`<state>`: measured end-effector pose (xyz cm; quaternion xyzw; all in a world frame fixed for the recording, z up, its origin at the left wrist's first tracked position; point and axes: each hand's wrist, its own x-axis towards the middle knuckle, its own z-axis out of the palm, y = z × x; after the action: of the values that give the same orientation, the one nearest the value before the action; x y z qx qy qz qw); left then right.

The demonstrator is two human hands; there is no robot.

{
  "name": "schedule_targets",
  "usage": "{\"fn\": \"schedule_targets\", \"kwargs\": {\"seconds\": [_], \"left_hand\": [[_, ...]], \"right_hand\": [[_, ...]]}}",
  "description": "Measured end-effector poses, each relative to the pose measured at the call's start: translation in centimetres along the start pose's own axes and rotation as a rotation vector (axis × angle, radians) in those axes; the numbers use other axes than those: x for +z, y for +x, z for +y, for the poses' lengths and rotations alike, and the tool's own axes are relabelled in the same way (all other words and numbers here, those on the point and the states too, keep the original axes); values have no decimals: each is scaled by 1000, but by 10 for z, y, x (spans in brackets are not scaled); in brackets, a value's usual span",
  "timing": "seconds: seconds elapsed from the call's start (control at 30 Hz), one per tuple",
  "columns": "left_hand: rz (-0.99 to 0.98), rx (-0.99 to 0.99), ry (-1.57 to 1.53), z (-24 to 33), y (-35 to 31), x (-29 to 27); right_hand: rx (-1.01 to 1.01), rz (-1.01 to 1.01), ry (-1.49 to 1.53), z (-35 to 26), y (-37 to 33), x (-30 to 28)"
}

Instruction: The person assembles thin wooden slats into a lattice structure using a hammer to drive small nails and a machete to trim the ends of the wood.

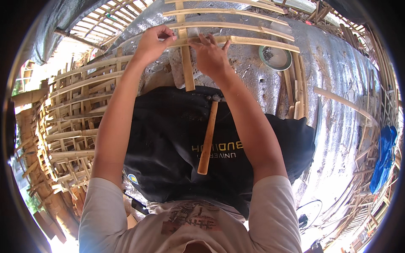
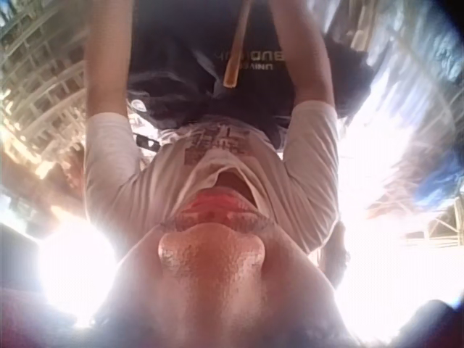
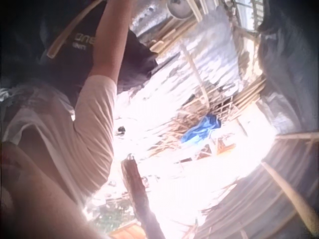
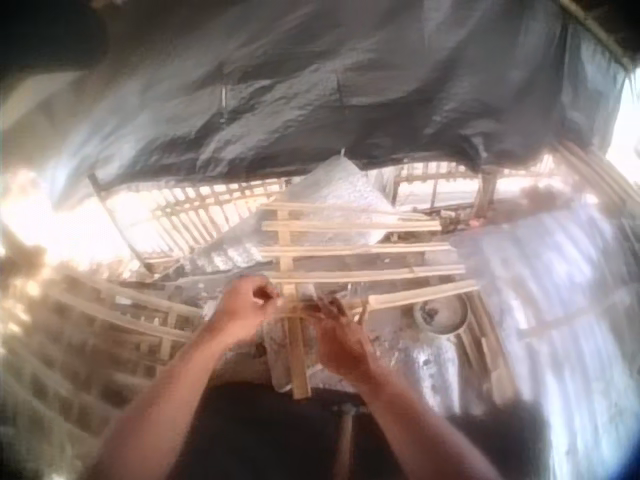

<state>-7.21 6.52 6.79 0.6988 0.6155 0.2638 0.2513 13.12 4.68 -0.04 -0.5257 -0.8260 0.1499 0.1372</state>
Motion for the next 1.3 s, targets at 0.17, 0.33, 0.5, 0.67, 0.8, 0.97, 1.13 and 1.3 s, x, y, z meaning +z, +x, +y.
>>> {"fn": "schedule_targets", "kwargs": {"seconds": [0.17,0.33,0.5,0.67,0.8,0.97,1.13,1.3], "left_hand": [[172,-26,-168,-14,8,37],[288,21,-85,-14,0,56],[235,-14,-82,-24,-1,56],[253,-7,-120,-28,-3,54],[242,-35,-144,-28,-1,53],[306,73,-81,-30,3,58],[299,119,-76,-41,1,56],[229,-32,-82,-32,0,54]], "right_hand": [[-6,10,-22,-7,-1,-2],[-10,25,-55,-1,-3,-2],[-27,46,-31,0,-3,1],[-26,42,11,-5,-4,-1],[-17,33,34,-7,-4,-4],[-15,42,-8,-1,-5,-1],[-25,35,34,-5,-5,1],[-11,11,4,-6,-6,-5]]}}
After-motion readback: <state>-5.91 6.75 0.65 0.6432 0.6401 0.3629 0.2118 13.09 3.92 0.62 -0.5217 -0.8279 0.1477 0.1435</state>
